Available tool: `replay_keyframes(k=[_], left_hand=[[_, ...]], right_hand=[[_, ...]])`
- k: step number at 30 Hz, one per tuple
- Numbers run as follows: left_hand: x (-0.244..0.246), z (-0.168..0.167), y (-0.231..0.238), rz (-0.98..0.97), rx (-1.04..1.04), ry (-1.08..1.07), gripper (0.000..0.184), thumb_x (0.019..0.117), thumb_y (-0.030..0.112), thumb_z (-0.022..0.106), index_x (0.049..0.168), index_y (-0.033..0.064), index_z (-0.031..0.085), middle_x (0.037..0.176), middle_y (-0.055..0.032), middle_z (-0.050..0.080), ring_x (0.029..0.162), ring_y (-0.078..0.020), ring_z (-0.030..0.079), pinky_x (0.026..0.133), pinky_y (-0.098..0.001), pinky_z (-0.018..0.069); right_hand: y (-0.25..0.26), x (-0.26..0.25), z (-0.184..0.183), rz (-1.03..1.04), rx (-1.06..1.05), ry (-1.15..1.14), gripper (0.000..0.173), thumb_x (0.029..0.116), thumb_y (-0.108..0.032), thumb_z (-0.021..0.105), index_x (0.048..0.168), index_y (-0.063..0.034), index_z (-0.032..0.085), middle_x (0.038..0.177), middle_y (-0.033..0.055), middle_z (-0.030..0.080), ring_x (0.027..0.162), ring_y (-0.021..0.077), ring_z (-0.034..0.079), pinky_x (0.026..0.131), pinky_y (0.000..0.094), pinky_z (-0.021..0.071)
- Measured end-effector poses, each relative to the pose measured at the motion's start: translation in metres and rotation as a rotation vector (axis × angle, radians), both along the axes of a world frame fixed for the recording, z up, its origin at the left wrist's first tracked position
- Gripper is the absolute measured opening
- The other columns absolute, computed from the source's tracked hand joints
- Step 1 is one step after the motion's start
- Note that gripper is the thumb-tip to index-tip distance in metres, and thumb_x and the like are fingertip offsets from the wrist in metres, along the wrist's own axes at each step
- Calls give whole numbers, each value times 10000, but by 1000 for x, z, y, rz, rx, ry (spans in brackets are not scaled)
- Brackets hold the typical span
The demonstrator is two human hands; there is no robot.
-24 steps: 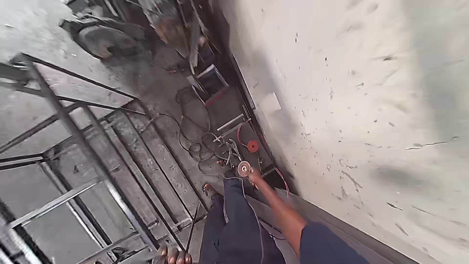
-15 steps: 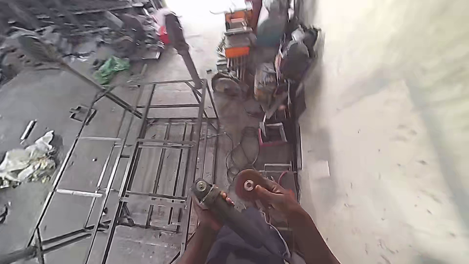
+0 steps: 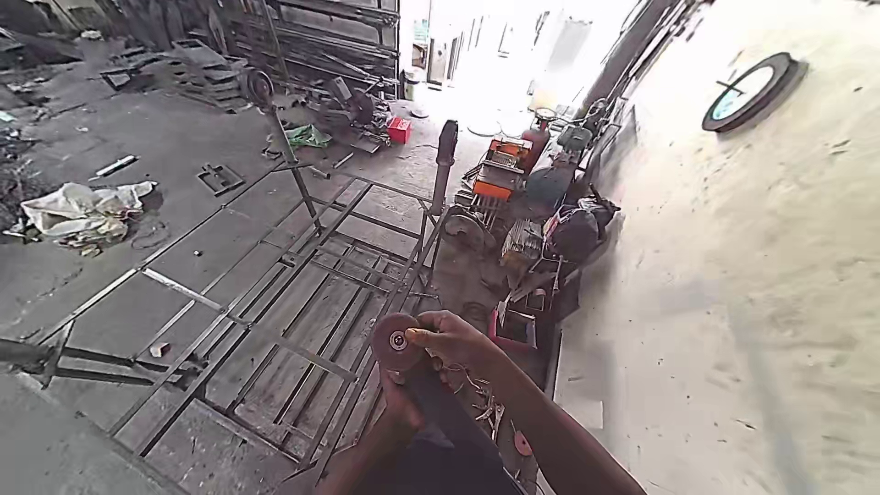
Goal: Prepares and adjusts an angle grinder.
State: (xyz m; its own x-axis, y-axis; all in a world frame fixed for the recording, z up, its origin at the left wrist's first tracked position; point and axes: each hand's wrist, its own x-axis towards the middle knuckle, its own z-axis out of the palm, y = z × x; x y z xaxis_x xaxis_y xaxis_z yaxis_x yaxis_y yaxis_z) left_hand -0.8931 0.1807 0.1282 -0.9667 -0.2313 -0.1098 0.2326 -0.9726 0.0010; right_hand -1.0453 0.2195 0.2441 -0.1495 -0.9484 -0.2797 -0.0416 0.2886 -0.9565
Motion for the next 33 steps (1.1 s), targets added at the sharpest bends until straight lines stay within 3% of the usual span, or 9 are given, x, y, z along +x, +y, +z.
replay_keyframes(k=[4, 13, 15, 17, 19, 21, 25, 28, 33], left_hand=[[5, 0, -1, 53, -22, 29, 898, 746, 937, 423, 1027, 127, 690, 886, -124, 717, 788, -300, 712, 739, -487, 599], [-4, -4, 0, 55, 1, 91, 863, 755, 889, 475, 1034, 103, 694, 904, -143, 722, 808, -315, 717, 764, -498, 599], [-9, -2, 3, 66, 4, 58, 868, 753, 899, 457, 1024, 105, 680, 886, -138, 713, 793, -310, 713, 747, -493, 598], [-16, 0, 5, 75, 5, 4, 908, 745, 943, 380, 998, 121, 671, 872, -128, 709, 781, -303, 713, 725, -484, 603], [-23, -1, 8, 68, 11, 6, 928, 734, 951, 386, 1011, 121, 694, 891, -131, 721, 803, -307, 719, 749, -490, 604], [-32, -5, 11, 52, -7, 51, 956, 728, 957, 387, 1037, 111, 709, 925, -134, 728, 849, -304, 722, 792, -492, 598], [-56, -3, 28, 39, -30, 78, 969, 711, 971, 379, 993, 109, 721, 891, -122, 728, 829, -284, 720, 779, -479, 596], [-67, 6, 45, 103, -56, 56, 911, 728, 952, 415, 994, 145, 741, 898, -121, 742, 824, -267, 730, 757, -462, 609], [-80, 12, 60, 198, -42, -88, 867, 850, 897, 261, 1041, 186, 719, 991, -91, 755, 940, -220, 732, 797, -475, 614]], right_hand=[[-13, 2, 0, 58, -30, 104, 310, 995, -396, 652, 942, -91, 648, 757, -24, 608, 645, 56, 565, 613, 259, 485], [-17, -5, 1, 86, 48, 247, 385, 1000, -484, 616, 932, -106, 641, 759, -19, 587, 672, 73, 562, 653, 302, 484], [-10, -9, 8, 37, 98, 301, 408, 1037, -494, 541, 1033, -98, 640, 839, 17, 602, 741, 108, 585, 711, 344, 504], [1, -19, 15, -38, 118, 428, 347, 1086, -389, 454, 1174, -89, 606, 1022, 77, 609, 879, 159, 605, 805, 378, 518], [14, -28, 22, -111, 109, 596, 293, 1080, -220, 443, 1304, -109, 594, 1265, 113, 592, 1083, 202, 621, 941, 403, 530], [26, -31, 31, -165, 30, 719, 326, 1058, -168, 503, 1367, -152, 605, 1292, 91, 630, 1133, 205, 633, 997, 419, 520], [39, -31, 38, -148, -209, 883, 234, 1010, -245, 632, 1185, -112, 714, 1074, 51, 742, 981, 171, 710, 907, 422, 576], [45, -29, 30, -117, -327, 987, 187, 1011, -189, 613, 1121, -118, 747, 1085, 54, 741, 1033, 182, 708, 926, 384, 584], [59, -29, 17, -137, -477, 1151, 172, 1017, -161, 598, 1040, -139, 767, 1070, 17, 758, 1025, 183, 702, 922, 344, 567]])
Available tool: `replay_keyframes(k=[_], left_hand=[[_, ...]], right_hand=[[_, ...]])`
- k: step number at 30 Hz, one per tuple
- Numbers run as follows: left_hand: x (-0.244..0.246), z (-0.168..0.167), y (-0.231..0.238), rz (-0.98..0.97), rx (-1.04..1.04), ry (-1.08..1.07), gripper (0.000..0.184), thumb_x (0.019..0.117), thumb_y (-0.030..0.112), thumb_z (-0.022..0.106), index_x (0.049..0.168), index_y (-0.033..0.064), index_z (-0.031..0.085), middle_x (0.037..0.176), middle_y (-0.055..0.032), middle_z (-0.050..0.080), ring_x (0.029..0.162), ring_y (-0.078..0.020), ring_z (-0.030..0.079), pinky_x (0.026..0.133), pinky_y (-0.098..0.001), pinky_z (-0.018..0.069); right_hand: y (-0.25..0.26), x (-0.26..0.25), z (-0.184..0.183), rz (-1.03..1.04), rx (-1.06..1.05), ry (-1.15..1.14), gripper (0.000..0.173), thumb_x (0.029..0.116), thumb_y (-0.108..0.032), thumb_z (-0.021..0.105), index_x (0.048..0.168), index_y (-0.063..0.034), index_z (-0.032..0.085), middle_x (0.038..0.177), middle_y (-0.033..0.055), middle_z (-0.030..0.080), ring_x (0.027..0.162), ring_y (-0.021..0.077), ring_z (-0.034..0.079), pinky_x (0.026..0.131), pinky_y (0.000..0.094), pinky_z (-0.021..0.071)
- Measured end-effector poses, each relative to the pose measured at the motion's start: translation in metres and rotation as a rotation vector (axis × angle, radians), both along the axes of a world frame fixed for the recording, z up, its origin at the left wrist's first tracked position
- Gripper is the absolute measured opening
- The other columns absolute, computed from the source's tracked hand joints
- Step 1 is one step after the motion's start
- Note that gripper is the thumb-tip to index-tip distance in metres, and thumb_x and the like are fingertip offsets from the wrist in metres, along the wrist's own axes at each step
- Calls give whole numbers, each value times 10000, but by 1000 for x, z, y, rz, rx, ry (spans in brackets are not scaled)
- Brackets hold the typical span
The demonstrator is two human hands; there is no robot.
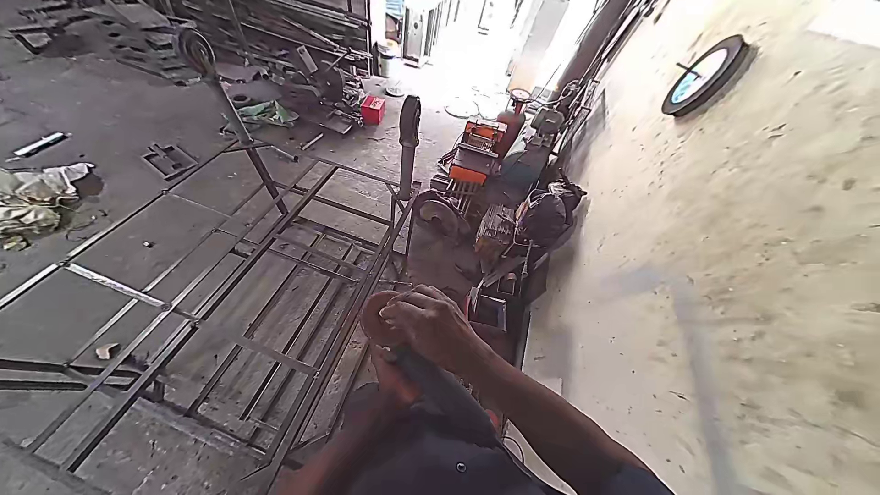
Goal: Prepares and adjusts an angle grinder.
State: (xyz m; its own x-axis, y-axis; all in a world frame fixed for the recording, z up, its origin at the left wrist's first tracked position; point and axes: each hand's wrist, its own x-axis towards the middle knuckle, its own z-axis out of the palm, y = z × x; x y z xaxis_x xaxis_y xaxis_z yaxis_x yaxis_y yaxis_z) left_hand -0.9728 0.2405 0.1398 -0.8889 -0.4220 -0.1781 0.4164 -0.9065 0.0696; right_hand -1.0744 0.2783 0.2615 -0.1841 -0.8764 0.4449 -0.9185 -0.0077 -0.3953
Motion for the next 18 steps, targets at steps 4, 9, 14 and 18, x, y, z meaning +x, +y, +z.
replay_keyframes(k=[4, 9, 14, 18], left_hand=[[-12, 2, -6, -85, -33, 7, 879, 835, 913, 259, 1054, 196, 718, 997, -78, 755, 942, -205, 730, 801, -458, 614], [-28, 3, -22, -208, -30, -5, 904, 868, 888, 153, 1067, 192, 694, 999, -78, 748, 949, -209, 724, 800, -470, 611], [-42, 1, -49, -373, -13, 28, 950, 811, 940, 173, 1015, 188, 716, 952, -105, 749, 885, -245, 730, 762, -495, 608], [-49, -6, -62, -497, -8, 134, 962, 809, 944, 225, 1055, 159, 722, 976, -155, 746, 882, -293, 733, 766, -503, 609]], right_hand=[[10, -6, 4, -29, 47, 48, 215, 1047, -166, 554, 1104, -119, 756, 1156, 20, 749, 1098, 192, 692, 982, 342, 551], [7, -16, 15, -134, 171, -5, 225, 1048, -137, 527, 1104, -86, 738, 1198, 51, 728, 1161, 204, 669, 1021, 336, 532], [-11, -25, 36, -213, 293, -79, 185, 1030, -138, 563, 1053, -53, 726, 1177, 87, 727, 1134, 224, 680, 1001, 351, 542], [-27, -34, 47, -268, 465, -103, 154, 1011, -153, 598, 1068, -54, 701, 1109, 113, 704, 1044, 246, 691, 929, 404, 565]])
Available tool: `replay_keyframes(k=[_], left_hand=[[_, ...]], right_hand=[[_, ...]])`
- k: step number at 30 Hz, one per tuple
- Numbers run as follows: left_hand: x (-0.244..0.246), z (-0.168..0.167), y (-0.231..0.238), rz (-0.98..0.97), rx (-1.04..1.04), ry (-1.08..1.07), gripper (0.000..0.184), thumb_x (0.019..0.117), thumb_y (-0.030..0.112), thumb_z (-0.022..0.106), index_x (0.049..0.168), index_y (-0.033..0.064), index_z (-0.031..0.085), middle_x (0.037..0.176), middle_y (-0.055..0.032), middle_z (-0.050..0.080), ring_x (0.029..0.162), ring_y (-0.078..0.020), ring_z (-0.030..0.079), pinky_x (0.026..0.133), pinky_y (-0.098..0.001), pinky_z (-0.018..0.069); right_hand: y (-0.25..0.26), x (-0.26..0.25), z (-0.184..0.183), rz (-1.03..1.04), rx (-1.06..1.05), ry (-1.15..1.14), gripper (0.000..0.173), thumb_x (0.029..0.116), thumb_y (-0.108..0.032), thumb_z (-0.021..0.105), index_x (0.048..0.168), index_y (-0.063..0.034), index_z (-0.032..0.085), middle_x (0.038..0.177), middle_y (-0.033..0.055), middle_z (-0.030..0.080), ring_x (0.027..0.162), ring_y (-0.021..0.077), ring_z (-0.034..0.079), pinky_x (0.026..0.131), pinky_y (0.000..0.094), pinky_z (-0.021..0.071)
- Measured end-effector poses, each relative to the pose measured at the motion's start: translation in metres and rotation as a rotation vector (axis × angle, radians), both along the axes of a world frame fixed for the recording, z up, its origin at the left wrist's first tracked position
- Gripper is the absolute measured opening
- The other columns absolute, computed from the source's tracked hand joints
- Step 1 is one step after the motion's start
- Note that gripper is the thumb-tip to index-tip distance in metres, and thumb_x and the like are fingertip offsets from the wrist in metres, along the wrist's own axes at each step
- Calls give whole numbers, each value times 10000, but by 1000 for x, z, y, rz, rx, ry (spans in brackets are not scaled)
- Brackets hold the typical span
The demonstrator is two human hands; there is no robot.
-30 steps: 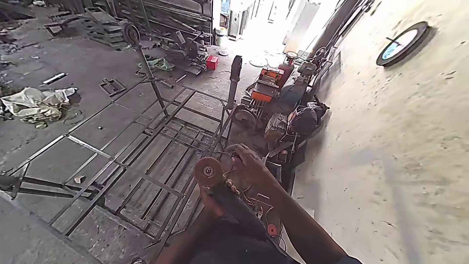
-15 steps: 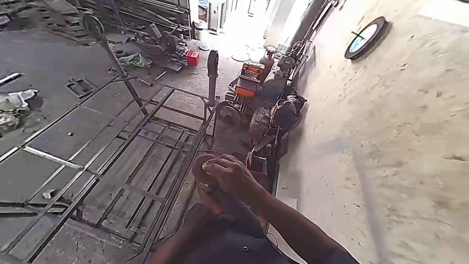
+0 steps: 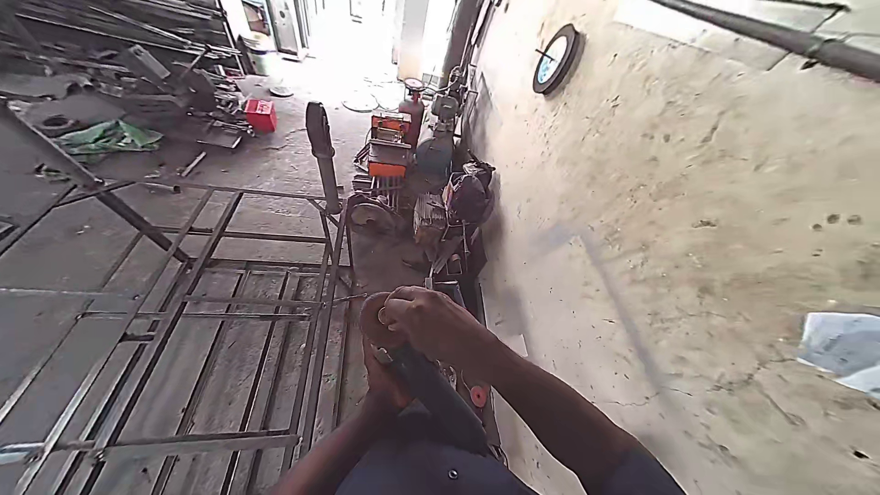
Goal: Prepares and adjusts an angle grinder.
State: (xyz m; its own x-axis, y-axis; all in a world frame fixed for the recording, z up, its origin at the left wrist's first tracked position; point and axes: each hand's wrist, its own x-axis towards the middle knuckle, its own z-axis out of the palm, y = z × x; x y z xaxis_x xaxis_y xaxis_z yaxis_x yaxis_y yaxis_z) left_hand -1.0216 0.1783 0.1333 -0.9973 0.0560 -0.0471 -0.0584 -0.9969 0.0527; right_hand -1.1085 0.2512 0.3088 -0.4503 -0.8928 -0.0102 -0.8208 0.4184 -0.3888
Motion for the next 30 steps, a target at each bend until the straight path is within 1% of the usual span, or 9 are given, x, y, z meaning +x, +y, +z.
replay_keyframes(k=[3, 5, 8, 12, 15, 17, 25, 28, 30], left_hand=[[-4, 7, -8, -88, 5, -40, 999, 797, 954, 182, 1015, 141, 719, 909, -161, 736, 827, -302, 729, 735, -496, 611], [-7, 11, -11, -154, 5, -86, 1029, 762, 978, 183, 992, 127, 715, 871, -166, 731, 796, -306, 726, 726, -493, 606], [-11, 7, -16, -221, 22, -70, 1015, 748, 980, 240, 997, 120, 717, 883, -162, 734, 811, -304, 726, 755, -489, 602], [-17, -8, -19, -269, 117, 34, 929, 735, 939, 420, 1043, 122, 735, 954, -173, 737, 881, -328, 728, 810, -510, 597], [-21, -8, -20, -265, 96, 36, 932, 740, 951, 390, 1047, 138, 727, 955, -162, 735, 873, -324, 725, 800, -520, 595], [-23, -9, -22, -284, 118, 86, 919, 736, 940, 434, 1070, 140, 741, 976, -153, 737, 907, -313, 723, 835, -510, 586], [-30, -13, -28, -299, 101, 177, 920, 739, 935, 436, 1079, 136, 741, 1006, -160, 739, 938, -311, 722, 838, -502, 587], [-32, -7, -32, -297, 86, 171, 894, 722, 930, 478, 1068, 152, 753, 982, -146, 744, 910, -296, 728, 820, -487, 596], [-32, -3, -34, -293, 97, 152, 896, 731, 937, 449, 1057, 160, 753, 971, -149, 748, 896, -298, 732, 801, -489, 599]], right_hand=[[-9, -5, 6, -51, 80, -22, 242, 1003, -148, 608, 1229, -110, 685, 1150, 113, 690, 1027, 258, 695, 914, 432, 574], [-14, -8, 12, -70, 149, -53, 277, 1006, -142, 603, 1273, -113, 672, 1210, 120, 669, 1071, 265, 679, 948, 438, 558], [-20, -13, 19, -95, 221, -88, 275, 997, -130, 612, 1264, -91, 663, 1214, 131, 643, 1095, 269, 658, 966, 438, 541], [-26, -18, 22, -93, 273, -79, 268, 978, -138, 648, 1236, -67, 653, 1198, 144, 629, 1101, 286, 644, 969, 447, 535], [-31, -21, 28, -112, 319, -89, 285, 972, -137, 657, 1236, -31, 634, 1212, 165, 620, 1114, 311, 637, 962, 465, 531], [-33, -23, 31, -129, 327, -110, 301, 969, -125, 654, 1248, -14, 624, 1211, 176, 615, 1124, 318, 630, 966, 466, 524], [-35, -29, 27, -68, 233, -77, 282, 935, -78, 652, 1212, -24, 647, 1186, 170, 636, 1139, 321, 627, 972, 472, 522], [-38, -29, 27, -81, 240, -68, 284, 941, -77, 646, 1221, -30, 640, 1207, 173, 632, 1148, 325, 627, 975, 474, 522], [-41, -26, 28, -111, 264, -58, 301, 946, -96, 654, 1237, -23, 632, 1214, 183, 627, 1149, 328, 626, 983, 466, 520]])
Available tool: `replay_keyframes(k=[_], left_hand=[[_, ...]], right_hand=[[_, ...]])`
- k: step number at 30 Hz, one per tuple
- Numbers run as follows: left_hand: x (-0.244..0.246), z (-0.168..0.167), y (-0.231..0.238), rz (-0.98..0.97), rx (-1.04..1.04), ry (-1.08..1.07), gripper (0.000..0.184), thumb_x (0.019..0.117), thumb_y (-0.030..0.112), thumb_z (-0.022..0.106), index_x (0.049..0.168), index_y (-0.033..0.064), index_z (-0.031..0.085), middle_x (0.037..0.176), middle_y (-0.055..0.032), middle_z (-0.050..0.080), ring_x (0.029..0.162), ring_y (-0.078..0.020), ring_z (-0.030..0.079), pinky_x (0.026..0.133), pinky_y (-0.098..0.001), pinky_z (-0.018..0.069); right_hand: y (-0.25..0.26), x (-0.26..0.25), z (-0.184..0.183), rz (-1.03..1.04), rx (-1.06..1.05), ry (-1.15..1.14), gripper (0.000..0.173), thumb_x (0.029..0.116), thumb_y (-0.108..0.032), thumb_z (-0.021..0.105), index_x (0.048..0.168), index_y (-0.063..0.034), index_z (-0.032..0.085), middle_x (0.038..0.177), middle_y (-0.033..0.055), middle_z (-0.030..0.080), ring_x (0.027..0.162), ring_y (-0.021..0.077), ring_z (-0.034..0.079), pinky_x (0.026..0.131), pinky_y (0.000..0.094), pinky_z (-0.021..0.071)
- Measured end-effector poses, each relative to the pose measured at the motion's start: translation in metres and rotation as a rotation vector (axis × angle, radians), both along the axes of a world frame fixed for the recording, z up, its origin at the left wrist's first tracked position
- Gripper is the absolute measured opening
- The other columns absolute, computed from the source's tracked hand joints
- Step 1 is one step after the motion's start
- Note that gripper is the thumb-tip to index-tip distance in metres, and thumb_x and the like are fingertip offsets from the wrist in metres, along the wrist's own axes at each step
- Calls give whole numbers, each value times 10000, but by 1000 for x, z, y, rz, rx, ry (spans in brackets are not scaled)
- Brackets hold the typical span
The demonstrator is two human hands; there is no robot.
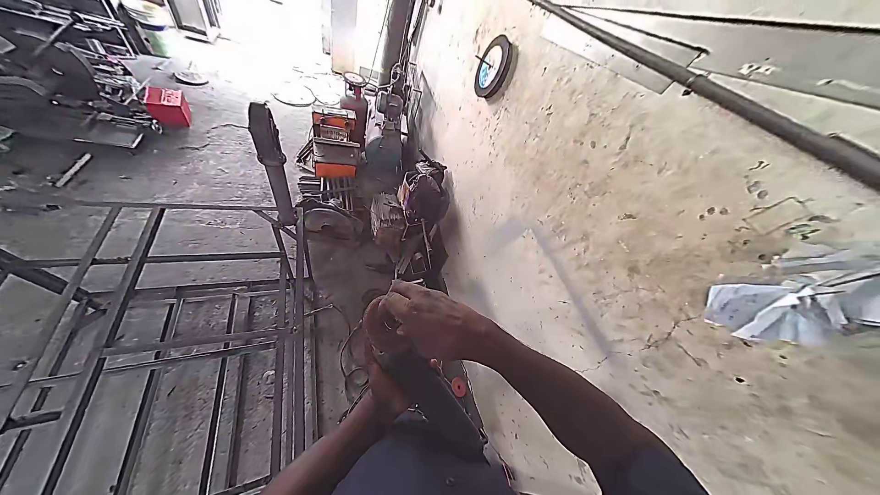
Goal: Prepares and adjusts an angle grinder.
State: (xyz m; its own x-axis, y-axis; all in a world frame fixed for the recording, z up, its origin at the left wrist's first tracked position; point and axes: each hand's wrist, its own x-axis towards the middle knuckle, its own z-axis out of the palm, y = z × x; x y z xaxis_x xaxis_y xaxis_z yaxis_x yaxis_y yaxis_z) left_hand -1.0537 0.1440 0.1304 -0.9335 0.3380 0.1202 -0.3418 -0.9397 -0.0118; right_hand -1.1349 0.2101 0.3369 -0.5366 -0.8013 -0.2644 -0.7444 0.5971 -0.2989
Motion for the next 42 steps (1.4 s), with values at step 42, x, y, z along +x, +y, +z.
replay_keyframes(k=[42], left_hand=[[-17, -10, -17, -54, 37, -3, 922, 750, 934, 429, 1091, 136, 741, 996, -182, 739, 916, -334, 725, 831, -530, 587]], right_hand=[[-15, -15, -5, 7, -85, 3, 207, 911, -103, 671, 1114, -93, 713, 1153, 93, 673, 1149, 244, 622, 992, 396, 509]])
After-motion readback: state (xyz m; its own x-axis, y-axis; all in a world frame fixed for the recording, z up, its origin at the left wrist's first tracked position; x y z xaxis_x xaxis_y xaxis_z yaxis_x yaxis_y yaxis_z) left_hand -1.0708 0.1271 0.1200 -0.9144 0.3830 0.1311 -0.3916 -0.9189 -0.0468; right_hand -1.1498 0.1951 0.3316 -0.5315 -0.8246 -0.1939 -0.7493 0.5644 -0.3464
